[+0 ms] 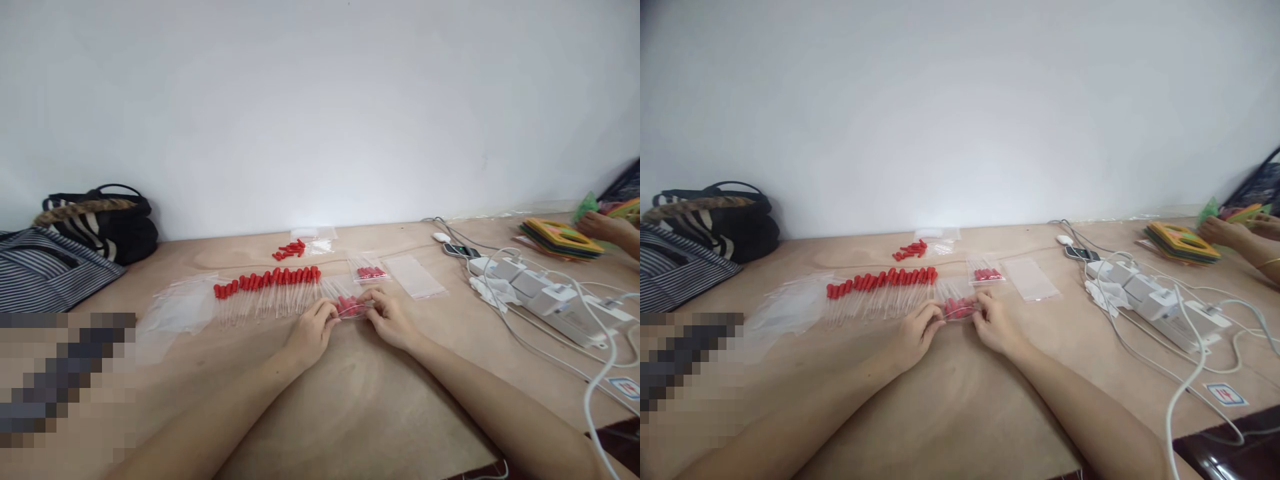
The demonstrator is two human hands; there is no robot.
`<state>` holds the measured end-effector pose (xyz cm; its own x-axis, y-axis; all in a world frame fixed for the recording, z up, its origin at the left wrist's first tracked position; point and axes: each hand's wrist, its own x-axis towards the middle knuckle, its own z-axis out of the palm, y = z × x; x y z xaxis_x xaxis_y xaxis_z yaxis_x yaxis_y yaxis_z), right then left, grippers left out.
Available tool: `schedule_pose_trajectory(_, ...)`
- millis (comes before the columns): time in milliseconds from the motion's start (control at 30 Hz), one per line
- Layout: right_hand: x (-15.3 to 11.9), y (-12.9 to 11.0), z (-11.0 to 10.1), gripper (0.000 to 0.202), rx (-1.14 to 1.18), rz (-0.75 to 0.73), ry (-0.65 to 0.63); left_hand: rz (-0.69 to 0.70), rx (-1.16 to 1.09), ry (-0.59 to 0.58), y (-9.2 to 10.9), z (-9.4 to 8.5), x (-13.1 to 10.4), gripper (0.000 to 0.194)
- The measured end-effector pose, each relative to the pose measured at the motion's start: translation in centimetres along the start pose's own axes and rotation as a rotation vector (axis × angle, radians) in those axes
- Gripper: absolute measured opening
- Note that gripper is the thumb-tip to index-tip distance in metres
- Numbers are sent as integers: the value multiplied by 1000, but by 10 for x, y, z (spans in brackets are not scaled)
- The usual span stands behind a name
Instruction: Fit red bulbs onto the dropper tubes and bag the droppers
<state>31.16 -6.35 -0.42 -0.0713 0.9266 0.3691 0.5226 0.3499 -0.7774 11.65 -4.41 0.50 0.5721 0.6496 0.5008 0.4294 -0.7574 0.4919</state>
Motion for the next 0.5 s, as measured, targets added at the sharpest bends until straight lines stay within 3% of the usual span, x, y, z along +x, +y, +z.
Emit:
schedule_pose_trajectory(100,1,-4,2,21,193,108,-9,15,-75,-58,-2,-1,1,15)
schedule_pose_trajectory(267,6,-8,10,48,276,287,111,67,-93,-180,-2,-3,1,13)
schedule_pose_trajectory(367,8,-5,17,53,258,281,120,56,-80,-207,2,-5,1,12)
schedule_pose_trajectory(500,9,0,21,41,151,176,172,45,-90,-229,6,-8,3,9)
